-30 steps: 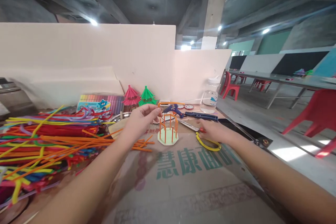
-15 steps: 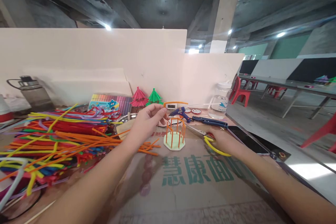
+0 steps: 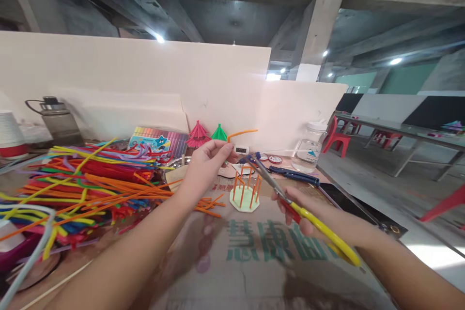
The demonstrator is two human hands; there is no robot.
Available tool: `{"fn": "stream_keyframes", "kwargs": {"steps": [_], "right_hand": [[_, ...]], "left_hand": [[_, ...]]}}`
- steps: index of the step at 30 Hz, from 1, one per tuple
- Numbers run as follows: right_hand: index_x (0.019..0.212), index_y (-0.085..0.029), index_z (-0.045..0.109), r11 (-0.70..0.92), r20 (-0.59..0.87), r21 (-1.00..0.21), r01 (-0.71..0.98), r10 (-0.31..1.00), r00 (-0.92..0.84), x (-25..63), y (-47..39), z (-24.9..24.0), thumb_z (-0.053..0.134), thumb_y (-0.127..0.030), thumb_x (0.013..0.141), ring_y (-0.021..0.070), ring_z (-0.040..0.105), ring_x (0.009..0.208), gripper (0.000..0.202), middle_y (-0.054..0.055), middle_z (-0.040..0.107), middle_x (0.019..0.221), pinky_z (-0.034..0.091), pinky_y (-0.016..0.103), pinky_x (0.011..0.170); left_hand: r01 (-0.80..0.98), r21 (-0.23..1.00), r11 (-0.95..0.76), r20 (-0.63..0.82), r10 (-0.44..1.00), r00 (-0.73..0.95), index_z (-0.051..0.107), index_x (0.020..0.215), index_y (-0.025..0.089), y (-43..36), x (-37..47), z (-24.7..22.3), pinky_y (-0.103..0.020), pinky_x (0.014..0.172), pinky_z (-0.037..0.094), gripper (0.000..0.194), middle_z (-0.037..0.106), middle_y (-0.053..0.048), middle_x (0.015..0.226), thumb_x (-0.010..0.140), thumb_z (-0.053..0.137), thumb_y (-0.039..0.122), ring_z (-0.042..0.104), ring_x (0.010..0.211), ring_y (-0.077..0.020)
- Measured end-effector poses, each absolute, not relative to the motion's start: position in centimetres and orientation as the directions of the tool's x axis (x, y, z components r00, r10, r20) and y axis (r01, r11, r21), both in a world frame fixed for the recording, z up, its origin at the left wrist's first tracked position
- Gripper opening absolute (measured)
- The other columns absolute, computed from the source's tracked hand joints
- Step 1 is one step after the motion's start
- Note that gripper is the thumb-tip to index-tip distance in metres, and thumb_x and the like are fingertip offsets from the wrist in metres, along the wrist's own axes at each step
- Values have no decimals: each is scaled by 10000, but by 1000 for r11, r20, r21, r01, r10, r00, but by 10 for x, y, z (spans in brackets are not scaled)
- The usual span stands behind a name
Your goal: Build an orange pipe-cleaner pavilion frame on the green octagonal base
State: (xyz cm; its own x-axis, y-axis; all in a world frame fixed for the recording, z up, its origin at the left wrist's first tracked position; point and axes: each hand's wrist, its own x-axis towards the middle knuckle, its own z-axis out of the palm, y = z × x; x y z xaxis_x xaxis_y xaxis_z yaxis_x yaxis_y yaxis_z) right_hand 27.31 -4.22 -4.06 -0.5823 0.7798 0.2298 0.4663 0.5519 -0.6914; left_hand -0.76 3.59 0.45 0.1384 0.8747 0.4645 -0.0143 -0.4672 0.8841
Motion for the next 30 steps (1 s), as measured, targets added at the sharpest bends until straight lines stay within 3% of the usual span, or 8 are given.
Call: {"fn": "stream_keyframes", "kwargs": {"steps": [6,10,17,26,30], "right_hand": [[1250,-242,569,508,313,-778,370,824,-473,246,-41,-56,546,-627,925,193,558,823,504,66,597,949,538,337,752],[1272,-245,527,514,352,-811,279,810,-470,240,-38,-60,466,-713,921,184,526,818,589,73,561,992,519,330,726],[1219,-239,497,485,343,-851,202,804,-485,234,-39,-57,415,-806,869,132,377,657,671,-3,438,835,387,255,565],[1255,-233,480,466,350,-871,158,812,-467,231,-41,-60,401,-815,866,133,397,671,705,2,446,845,377,257,569],[1289,-241,465,478,363,-867,140,799,-479,233,-41,-63,379,-809,879,138,425,718,705,25,485,946,423,282,651]], "left_hand": [[85,885,-459,427,869,249,641,813,171,33,1,-1,-258,614,484,363,683,-14,688,799,702,528,624,651,-151],[131,872,-472,409,848,337,659,783,170,29,11,-11,-248,616,461,323,659,-5,710,813,687,490,585,652,-135],[182,822,-540,424,793,438,701,829,179,20,19,-20,-251,665,470,250,714,-19,800,863,632,417,620,731,-156],[181,811,-556,427,775,466,670,837,176,22,16,-17,-253,685,455,241,694,-15,806,888,634,409,606,739,-148],[122,831,-542,423,759,494,662,845,175,24,16,-19,-252,698,466,264,685,-18,806,884,649,437,618,763,-153]]}}
